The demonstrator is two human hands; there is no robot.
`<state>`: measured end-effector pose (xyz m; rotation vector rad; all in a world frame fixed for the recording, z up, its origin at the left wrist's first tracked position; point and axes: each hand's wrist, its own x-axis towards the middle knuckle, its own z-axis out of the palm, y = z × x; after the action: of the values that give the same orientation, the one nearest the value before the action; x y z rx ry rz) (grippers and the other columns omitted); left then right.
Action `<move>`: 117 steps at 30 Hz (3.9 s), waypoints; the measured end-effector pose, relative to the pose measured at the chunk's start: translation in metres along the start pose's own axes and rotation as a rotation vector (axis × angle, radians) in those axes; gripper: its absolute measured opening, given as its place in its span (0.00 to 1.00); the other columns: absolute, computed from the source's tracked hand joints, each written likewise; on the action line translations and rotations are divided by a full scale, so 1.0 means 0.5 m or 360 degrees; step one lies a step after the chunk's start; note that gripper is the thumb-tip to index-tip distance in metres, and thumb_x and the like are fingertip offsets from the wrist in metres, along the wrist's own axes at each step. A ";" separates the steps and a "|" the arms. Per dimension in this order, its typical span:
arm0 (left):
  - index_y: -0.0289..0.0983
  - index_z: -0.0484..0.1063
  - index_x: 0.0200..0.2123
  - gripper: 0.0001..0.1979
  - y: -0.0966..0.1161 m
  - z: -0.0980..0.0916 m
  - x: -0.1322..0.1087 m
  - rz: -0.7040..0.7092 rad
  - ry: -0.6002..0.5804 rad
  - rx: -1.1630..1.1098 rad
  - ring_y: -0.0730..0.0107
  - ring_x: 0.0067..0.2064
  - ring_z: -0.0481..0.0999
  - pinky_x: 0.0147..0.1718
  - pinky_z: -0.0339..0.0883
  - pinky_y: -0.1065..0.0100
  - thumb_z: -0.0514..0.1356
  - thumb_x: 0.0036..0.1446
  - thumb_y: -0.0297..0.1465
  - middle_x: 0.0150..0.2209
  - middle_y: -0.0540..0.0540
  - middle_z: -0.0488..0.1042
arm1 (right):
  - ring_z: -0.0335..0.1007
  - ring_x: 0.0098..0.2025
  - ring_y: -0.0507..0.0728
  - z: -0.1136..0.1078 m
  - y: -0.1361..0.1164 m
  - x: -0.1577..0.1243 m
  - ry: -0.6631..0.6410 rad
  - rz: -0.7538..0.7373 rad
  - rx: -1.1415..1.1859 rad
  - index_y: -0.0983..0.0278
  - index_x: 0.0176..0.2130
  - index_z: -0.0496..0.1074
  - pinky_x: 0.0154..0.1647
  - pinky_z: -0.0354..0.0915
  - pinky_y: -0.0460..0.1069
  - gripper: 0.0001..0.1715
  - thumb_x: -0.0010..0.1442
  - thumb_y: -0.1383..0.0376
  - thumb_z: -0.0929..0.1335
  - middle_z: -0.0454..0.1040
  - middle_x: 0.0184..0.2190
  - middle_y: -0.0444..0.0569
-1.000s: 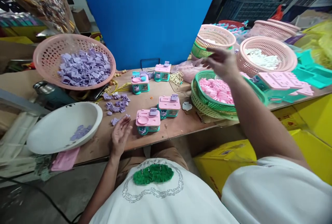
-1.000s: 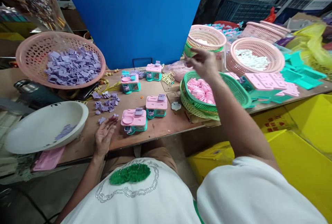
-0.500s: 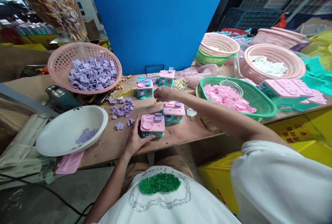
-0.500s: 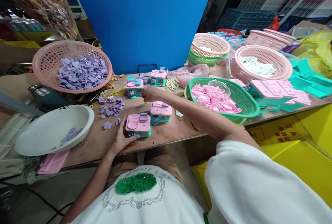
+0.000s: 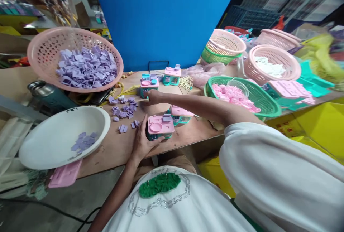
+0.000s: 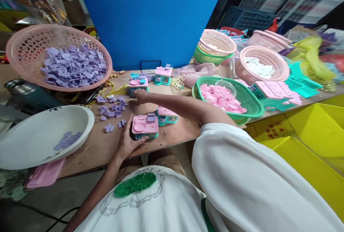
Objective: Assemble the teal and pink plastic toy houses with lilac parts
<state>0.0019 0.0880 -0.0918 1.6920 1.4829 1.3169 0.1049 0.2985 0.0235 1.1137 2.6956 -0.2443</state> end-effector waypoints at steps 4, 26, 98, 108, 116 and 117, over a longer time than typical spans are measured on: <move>0.40 0.57 0.72 0.54 -0.008 0.002 -0.001 -0.0001 0.0045 -0.0006 0.43 0.67 0.69 0.67 0.63 0.44 0.76 0.47 0.47 0.66 0.32 0.69 | 0.77 0.41 0.57 -0.072 0.041 -0.076 0.0461 -0.0063 0.0336 0.69 0.57 0.77 0.40 0.66 0.47 0.23 0.63 0.69 0.73 0.83 0.44 0.55; 0.42 0.60 0.70 0.48 0.019 -0.007 0.006 -0.0141 0.0091 -0.0016 0.44 0.67 0.71 0.66 0.65 0.44 0.74 0.49 0.45 0.66 0.35 0.70 | 0.68 0.64 0.69 0.244 0.213 -0.349 0.1258 0.0231 0.1501 0.63 0.69 0.60 0.65 0.67 0.63 0.59 0.44 0.62 0.81 0.69 0.64 0.60; 0.40 0.78 0.52 0.20 0.050 -0.021 0.043 -0.0087 0.0550 -0.0326 0.54 0.58 0.80 0.60 0.75 0.54 0.64 0.64 0.46 0.57 0.38 0.79 | 0.81 0.43 0.59 0.138 0.117 -0.542 0.1947 0.0335 0.1399 0.55 0.61 0.75 0.49 0.79 0.55 0.24 0.68 0.57 0.71 0.81 0.42 0.51; 0.40 0.79 0.49 0.21 0.023 -0.035 -0.027 -0.0298 0.0598 -0.0337 0.52 0.55 0.81 0.60 0.74 0.51 0.66 0.60 0.49 0.52 0.41 0.82 | 0.81 0.40 0.58 0.106 0.072 -0.525 0.1835 0.0191 0.1096 0.60 0.57 0.77 0.44 0.77 0.53 0.18 0.69 0.61 0.68 0.82 0.39 0.52; 0.37 0.81 0.46 0.26 -0.003 -0.044 -0.020 -0.0454 0.0713 -0.0514 0.51 0.52 0.82 0.62 0.71 0.48 0.71 0.50 0.50 0.49 0.40 0.82 | 0.81 0.39 0.58 -0.002 0.309 -0.613 0.1720 0.0825 0.0687 0.64 0.39 0.83 0.42 0.74 0.51 0.10 0.61 0.64 0.71 0.84 0.39 0.53; 0.37 0.81 0.46 0.26 0.003 -0.042 -0.017 -0.0437 0.0728 -0.0522 0.52 0.52 0.82 0.61 0.72 0.49 0.71 0.51 0.49 0.49 0.40 0.82 | 0.80 0.39 0.58 -0.008 0.328 -0.600 0.1472 0.0854 0.0557 0.64 0.38 0.83 0.42 0.73 0.50 0.10 0.61 0.66 0.70 0.85 0.39 0.53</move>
<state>-0.0156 0.0753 -0.0851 0.9827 1.5631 1.7495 0.4282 0.2116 0.0935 2.5048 2.9367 -0.1196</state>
